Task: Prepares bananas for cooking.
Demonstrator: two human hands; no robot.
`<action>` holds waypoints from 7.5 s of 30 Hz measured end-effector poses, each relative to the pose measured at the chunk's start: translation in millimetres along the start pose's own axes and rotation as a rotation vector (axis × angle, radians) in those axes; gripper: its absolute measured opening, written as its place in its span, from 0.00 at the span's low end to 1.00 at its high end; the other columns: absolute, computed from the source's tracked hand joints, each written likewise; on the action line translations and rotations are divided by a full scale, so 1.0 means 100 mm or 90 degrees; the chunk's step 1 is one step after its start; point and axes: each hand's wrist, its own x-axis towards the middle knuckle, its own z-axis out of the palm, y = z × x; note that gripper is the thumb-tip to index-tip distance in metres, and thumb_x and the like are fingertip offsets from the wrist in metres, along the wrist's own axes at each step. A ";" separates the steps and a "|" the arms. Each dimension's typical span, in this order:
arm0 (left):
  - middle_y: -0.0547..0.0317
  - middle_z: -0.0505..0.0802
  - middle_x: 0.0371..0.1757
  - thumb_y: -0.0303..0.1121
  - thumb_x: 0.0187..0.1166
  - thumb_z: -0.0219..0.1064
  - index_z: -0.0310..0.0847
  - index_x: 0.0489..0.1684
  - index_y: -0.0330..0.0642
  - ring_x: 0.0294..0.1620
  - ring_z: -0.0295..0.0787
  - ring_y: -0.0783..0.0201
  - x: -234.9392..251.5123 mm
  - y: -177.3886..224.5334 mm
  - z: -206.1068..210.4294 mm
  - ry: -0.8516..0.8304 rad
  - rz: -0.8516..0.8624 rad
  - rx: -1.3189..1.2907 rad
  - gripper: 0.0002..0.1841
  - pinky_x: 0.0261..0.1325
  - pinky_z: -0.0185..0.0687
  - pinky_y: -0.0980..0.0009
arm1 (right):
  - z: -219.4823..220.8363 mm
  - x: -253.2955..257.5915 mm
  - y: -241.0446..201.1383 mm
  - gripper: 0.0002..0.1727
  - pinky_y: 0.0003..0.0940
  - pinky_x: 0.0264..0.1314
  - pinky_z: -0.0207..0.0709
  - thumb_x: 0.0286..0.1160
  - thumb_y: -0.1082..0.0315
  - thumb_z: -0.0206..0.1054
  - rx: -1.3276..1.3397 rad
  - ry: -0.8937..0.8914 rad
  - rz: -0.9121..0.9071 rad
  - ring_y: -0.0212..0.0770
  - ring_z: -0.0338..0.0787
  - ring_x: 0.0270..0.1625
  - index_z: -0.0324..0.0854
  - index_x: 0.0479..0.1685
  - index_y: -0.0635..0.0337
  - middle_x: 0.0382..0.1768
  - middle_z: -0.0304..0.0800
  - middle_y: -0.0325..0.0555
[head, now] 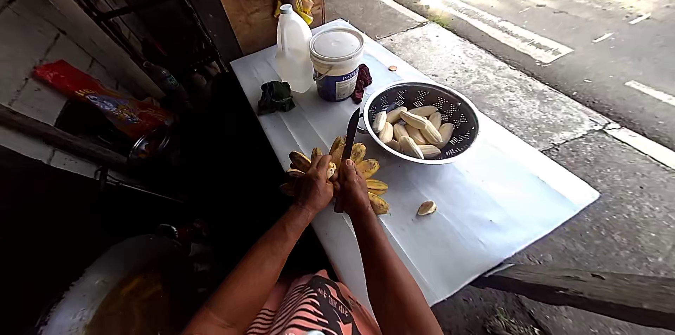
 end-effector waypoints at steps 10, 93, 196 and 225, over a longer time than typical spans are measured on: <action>0.44 0.92 0.51 0.10 0.65 0.61 0.79 0.77 0.44 0.26 0.84 0.62 0.15 -0.50 -0.22 -0.094 -0.135 -0.514 0.35 0.26 0.81 0.68 | -0.01 0.00 0.16 0.57 0.45 0.53 0.88 0.68 0.60 0.79 -0.497 -0.048 -0.160 0.47 0.92 0.47 0.42 0.94 0.63 0.57 0.87 0.59; 0.45 0.92 0.48 0.27 0.73 0.78 0.79 0.69 0.39 0.26 0.85 0.60 0.13 -0.54 0.13 0.011 -0.187 -0.560 0.25 0.28 0.85 0.65 | 0.04 -0.22 -0.26 0.27 0.61 0.51 0.82 0.92 0.54 0.48 -1.072 -0.129 -0.131 0.61 0.92 0.49 0.64 0.89 0.41 0.50 0.90 0.58; 0.39 0.88 0.67 0.35 0.90 0.60 0.72 0.81 0.34 0.47 0.93 0.58 1.20 1.22 0.11 -0.253 0.079 -0.312 0.24 0.52 0.90 0.61 | -1.12 -1.01 -0.97 0.26 0.29 0.24 0.83 0.96 0.61 0.34 -0.005 0.173 -0.201 0.39 0.88 0.24 0.46 0.90 0.51 0.40 0.90 0.52; 0.46 0.92 0.45 0.18 0.66 0.78 0.85 0.60 0.36 0.26 0.86 0.62 0.63 0.11 0.19 -0.227 -0.001 -0.532 0.21 0.25 0.83 0.70 | -0.36 -0.07 0.09 0.21 0.28 0.12 0.72 0.98 0.52 0.35 0.159 0.099 -0.010 0.35 0.71 0.10 0.66 0.51 0.58 0.16 0.71 0.40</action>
